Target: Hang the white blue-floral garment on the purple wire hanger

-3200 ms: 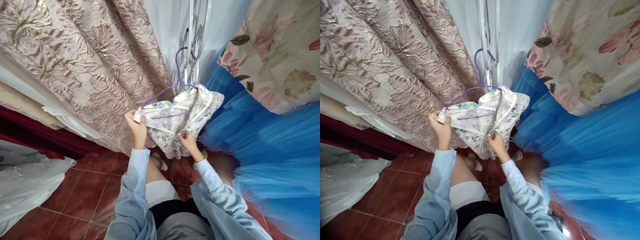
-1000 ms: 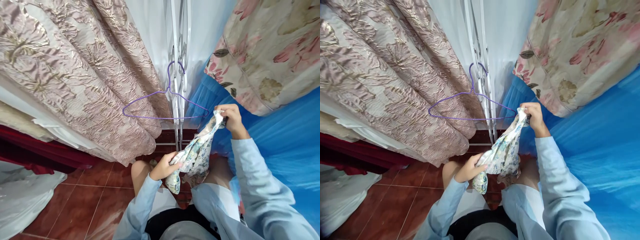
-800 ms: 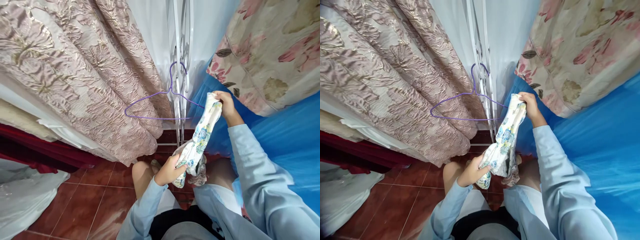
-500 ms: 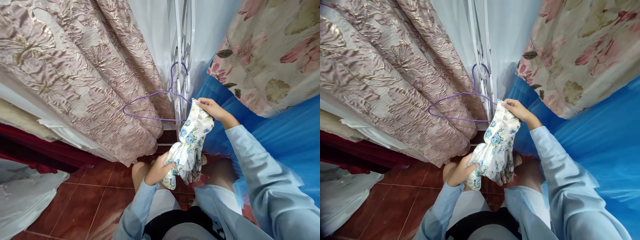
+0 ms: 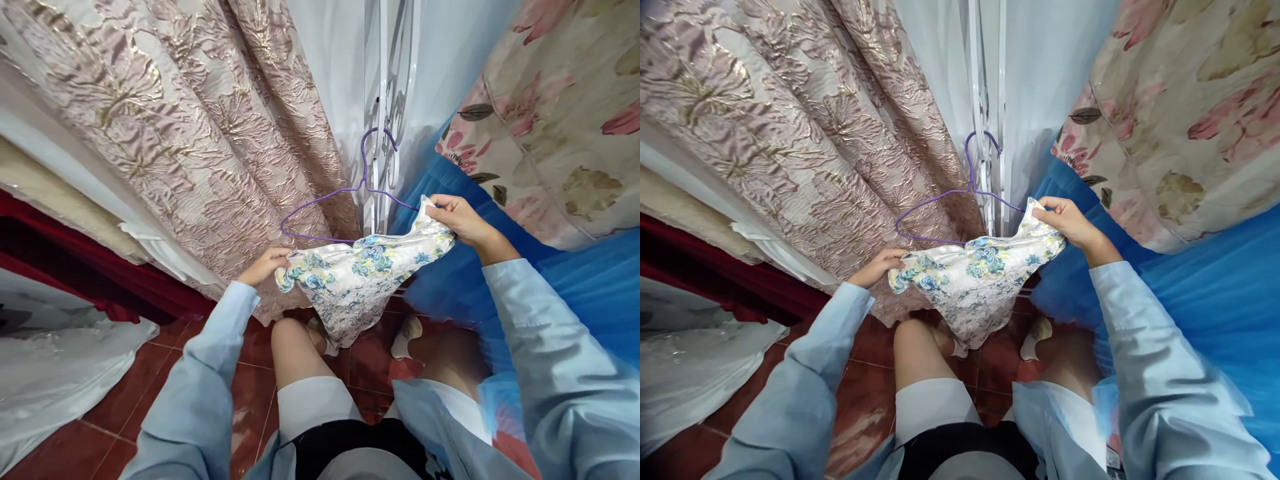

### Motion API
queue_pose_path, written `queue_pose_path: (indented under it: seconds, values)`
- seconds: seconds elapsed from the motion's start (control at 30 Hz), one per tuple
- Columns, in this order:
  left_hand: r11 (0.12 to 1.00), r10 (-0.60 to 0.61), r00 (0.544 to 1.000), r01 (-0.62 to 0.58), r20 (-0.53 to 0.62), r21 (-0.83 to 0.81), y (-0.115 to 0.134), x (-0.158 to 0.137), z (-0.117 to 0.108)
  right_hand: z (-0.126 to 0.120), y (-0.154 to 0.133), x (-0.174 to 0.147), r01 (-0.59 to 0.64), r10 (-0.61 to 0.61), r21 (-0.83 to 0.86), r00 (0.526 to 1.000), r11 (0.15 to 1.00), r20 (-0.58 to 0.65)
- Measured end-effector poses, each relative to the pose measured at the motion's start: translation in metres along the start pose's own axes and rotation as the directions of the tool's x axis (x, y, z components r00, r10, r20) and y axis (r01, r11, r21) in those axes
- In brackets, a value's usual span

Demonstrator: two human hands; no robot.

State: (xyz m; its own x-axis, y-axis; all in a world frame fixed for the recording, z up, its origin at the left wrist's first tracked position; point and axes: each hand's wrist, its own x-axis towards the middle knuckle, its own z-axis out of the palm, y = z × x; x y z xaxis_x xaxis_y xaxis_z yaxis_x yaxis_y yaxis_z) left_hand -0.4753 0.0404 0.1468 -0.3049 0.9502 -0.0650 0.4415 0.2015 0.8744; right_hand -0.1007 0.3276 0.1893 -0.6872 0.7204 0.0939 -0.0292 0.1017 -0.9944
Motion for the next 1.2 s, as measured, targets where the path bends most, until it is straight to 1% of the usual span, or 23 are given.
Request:
queue_pose_path:
  seconds: [0.07, 0.13, 0.17, 0.23, 0.3, 0.33, 0.4, 0.47, 0.53, 0.57, 0.6, 0.63, 0.67, 0.73, 0.77, 0.8, 0.83, 0.9, 0.97, 1.0, 1.1, 1.17, 1.2]
  values:
    - [0.991, -0.022, 1.000, 0.022, 0.008, -0.134, -0.004, 0.013, -0.012, -0.001, -0.001, 0.001, 0.002, -0.001, -0.002, 1.000, 1.000, 0.010]
    - [0.975, -0.027, 0.996, 0.008, -0.081, -0.223, -0.005, 0.025, -0.021, -0.002, -0.002, 0.002, -0.008, 0.008, -0.002, 1.000, 1.000, 0.018]
    - [0.973, -0.021, 0.993, -0.007, -0.119, -0.231, -0.005, 0.032, -0.024, -0.002, -0.002, 0.002, -0.018, 0.018, -0.001, 1.000, 1.000, 0.021]
    - [0.983, 0.003, 0.988, -0.031, -0.155, -0.179, -0.003, 0.047, -0.029, -0.001, -0.003, 0.003, -0.036, 0.036, 0.003, 0.999, 0.999, 0.024]
    - [0.996, 0.050, 0.978, -0.065, -0.201, -0.068, 0.002, 0.063, -0.032, -0.001, -0.004, 0.003, -0.051, 0.051, 0.004, 0.998, 0.999, 0.038]
    - [0.996, 0.088, 0.965, -0.092, -0.246, -0.007, 0.004, 0.071, -0.033, 0.000, -0.005, 0.002, -0.057, 0.056, 0.002, 0.997, 0.998, 0.047]
    - [0.981, 0.193, 0.906, -0.168, -0.376, 0.100, 0.011, 0.085, -0.034, 0.001, -0.007, 0.001, -0.059, 0.059, -0.002, 0.996, 0.998, 0.060]
    - [0.954, 0.298, 0.823, -0.241, -0.484, 0.178, 0.020, 0.099, -0.034, 0.002, -0.009, 0.000, -0.057, 0.058, -0.003, 0.996, 0.998, 0.061]
    - [0.930, 0.368, 0.755, -0.309, -0.543, 0.201, 0.033, 0.109, -0.031, 0.004, -0.011, -0.002, -0.055, 0.055, -0.001, 0.997, 0.998, 0.055]
    - [0.920, 0.389, 0.735, -0.340, -0.556, 0.195, 0.041, 0.113, -0.028, 0.004, -0.011, -0.002, -0.056, 0.056, -0.001, 0.997, 0.998, 0.053]
    - [0.913, 0.402, 0.726, -0.364, -0.557, 0.184, 0.049, 0.116, -0.024, 0.004, -0.010, -0.003, -0.060, 0.060, -0.003, 0.997, 0.998, 0.056]
    - [0.908, 0.411, 0.733, -0.380, -0.542, 0.175, 0.058, 0.118, -0.019, 0.004, -0.009, -0.003, -0.065, 0.065, -0.004, 0.996, 0.998, 0.060]
    - [0.908, 0.415, 0.757, -0.382, -0.505, 0.174, 0.067, 0.117, -0.014, 0.003, -0.007, -0.003, -0.071, 0.071, -0.002, 0.995, 0.997, 0.063]
    - [0.909, 0.415, 0.827, -0.362, -0.379, 0.205, 0.082, 0.112, -0.004, 0.000, -0.001, -0.002, -0.088, 0.088, 0.014, 0.995, 0.996, 0.053]
    - [0.906, 0.414, 0.853, -0.352, -0.318, 0.235, 0.088, 0.107, 0.001, -0.002, 0.003, -0.001, -0.099, 0.097, 0.030, 0.994, 0.995, 0.041]
    - [0.898, 0.419, 0.866, -0.349, -0.273, 0.270, 0.092, 0.102, 0.005, -0.004, 0.007, 0.001, -0.109, 0.108, 0.049, 0.994, 0.993, 0.027]
    - [0.885, 0.432, 0.866, -0.353, -0.251, 0.304, 0.094, 0.096, 0.008, -0.005, 0.010, 0.004, -0.121, 0.120, 0.069, 0.993, 0.990, 0.013]
    - [0.855, 0.476, 0.844, -0.377, -0.248, 0.357, 0.095, 0.084, 0.013, -0.007, 0.015, 0.010, -0.139, 0.141, 0.090, 0.990, 0.986, -0.014]
    - [0.826, 0.518, 0.822, -0.409, -0.236, 0.388, 0.096, 0.074, 0.018, -0.005, 0.016, 0.019, -0.129, 0.131, 0.037, 0.989, 0.991, -0.068]
    - [0.812, 0.536, 0.815, -0.425, -0.220, 0.400, 0.098, 0.070, 0.022, -0.002, 0.015, 0.024, -0.101, 0.097, -0.025, 0.989, 0.995, -0.107]
    - [0.761, 0.588, 0.789, -0.466, -0.177, 0.451, 0.107, 0.065, 0.036, 0.014, 0.006, 0.039, 0.056, -0.110, -0.272, 0.976, 0.961, -0.188]
    - [0.731, 0.611, 0.773, -0.469, -0.169, 0.496, 0.113, 0.064, 0.045, 0.027, -0.003, 0.046, 0.144, -0.247, -0.404, 0.944, 0.903, -0.216]
    - [0.722, 0.617, 0.767, -0.462, -0.177, 0.515, 0.115, 0.064, 0.049, 0.033, -0.007, 0.048, 0.164, -0.303, -0.463, 0.922, 0.871, -0.243]
